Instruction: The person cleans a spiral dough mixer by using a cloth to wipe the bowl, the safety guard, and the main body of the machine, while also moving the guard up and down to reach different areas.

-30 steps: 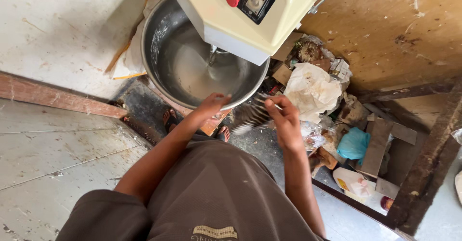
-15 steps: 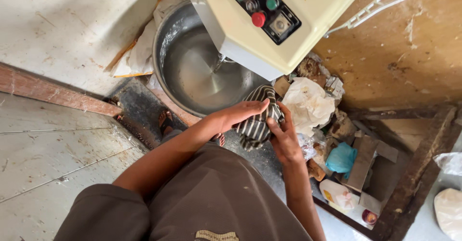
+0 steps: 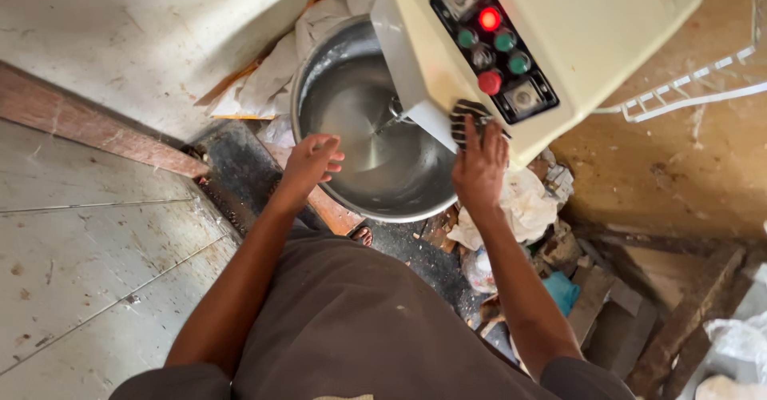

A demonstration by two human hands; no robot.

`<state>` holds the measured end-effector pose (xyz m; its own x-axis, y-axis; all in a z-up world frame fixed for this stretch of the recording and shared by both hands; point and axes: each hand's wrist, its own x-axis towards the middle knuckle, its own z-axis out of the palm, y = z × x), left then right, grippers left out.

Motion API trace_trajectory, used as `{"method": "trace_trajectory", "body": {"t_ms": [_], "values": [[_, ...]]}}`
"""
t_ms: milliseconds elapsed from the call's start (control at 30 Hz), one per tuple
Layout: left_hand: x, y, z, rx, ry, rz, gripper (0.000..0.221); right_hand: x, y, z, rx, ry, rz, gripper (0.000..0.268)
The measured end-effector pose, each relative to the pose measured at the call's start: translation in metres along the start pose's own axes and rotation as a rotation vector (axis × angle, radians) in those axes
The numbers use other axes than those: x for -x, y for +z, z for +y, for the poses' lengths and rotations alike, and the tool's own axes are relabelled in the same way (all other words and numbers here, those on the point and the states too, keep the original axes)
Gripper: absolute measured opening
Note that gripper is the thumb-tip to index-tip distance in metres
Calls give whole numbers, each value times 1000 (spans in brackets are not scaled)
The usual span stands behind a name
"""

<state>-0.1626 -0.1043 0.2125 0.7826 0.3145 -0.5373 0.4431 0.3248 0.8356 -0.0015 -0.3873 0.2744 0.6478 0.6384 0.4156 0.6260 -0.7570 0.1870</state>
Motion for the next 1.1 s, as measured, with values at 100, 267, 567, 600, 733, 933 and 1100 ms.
{"method": "trace_trajectory", "body": {"t_ms": [100,267,567,600,733,933,1100], "values": [[-3,-17,-1,13,-35,35,45,-39,9,-20,-294,40,-199,75],[-11,-32,-6,13,-73,43,44,-130,38,-53,-400,-10,-230,77],[-14,-58,-20,-34,-82,43,40,-250,105,-98,-429,-272,-117,69],[-13,-62,-19,-42,-92,48,39,-248,103,-98,-464,-280,-93,68],[-11,-71,-14,-34,-74,60,37,-208,73,-78,-570,-223,-63,64],[-15,-54,-3,-49,-99,46,37,-79,-4,0,-601,-65,-99,63],[-17,-14,5,-21,15,-97,41,45,-44,61,-310,-85,-30,61]]}}
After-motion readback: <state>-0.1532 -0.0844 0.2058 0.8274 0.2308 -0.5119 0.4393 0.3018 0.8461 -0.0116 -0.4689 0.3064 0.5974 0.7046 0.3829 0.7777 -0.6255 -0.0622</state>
